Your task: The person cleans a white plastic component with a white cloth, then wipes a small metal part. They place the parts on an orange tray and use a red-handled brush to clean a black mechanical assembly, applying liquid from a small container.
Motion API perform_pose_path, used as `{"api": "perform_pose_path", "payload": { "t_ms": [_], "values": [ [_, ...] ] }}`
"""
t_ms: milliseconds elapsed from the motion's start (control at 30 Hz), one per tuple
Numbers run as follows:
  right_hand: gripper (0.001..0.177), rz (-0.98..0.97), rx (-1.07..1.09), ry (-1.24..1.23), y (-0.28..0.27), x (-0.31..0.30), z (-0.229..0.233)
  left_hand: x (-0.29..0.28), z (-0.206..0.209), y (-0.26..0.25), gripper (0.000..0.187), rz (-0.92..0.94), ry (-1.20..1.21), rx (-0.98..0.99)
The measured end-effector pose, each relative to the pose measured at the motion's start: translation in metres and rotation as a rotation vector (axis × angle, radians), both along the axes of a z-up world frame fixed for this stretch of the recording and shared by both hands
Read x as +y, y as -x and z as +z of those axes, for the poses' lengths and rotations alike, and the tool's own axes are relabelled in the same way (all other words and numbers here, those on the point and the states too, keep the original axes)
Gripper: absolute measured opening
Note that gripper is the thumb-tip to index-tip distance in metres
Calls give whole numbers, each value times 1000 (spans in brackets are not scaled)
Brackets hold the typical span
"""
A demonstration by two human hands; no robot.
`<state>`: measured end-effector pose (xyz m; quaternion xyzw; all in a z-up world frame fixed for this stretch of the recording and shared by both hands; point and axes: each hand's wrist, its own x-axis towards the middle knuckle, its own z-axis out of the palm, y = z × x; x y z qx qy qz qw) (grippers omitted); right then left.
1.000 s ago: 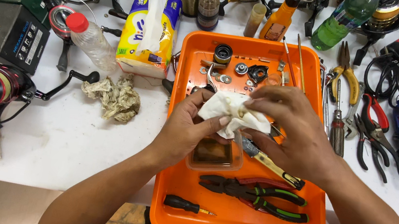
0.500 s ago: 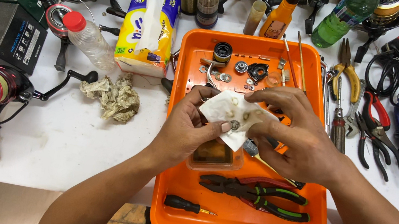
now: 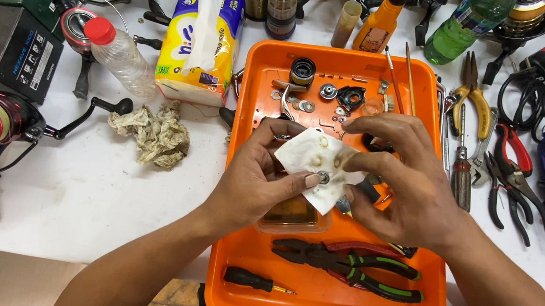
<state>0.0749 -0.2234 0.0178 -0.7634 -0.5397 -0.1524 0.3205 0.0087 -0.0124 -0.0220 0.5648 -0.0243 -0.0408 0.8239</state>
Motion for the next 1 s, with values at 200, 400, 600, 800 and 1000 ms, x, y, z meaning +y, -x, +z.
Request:
{"api": "perform_pose_path", "payload": {
  "t_ms": [200, 400, 600, 800, 1000],
  "values": [
    [19, -13, -40, 94, 4, 9, 3, -3, 1, 1, 44, -7, -9, -33],
    [24, -23, 94, 7, -1, 1, -7, 6, 8, -1, 28, -56, -34, 48],
    [13, -287, 357, -36, -10, -3, 10, 39, -26, -25, 14, 341, 61, -202],
    [14, -94, 265, 61, -36, 13, -23, 69, -7, -33, 14, 349, 246, -234],
    [9, -22, 22, 323, -49, 48, -28, 89, -43, -49, 11, 421, 184, -167]
  ]
}}
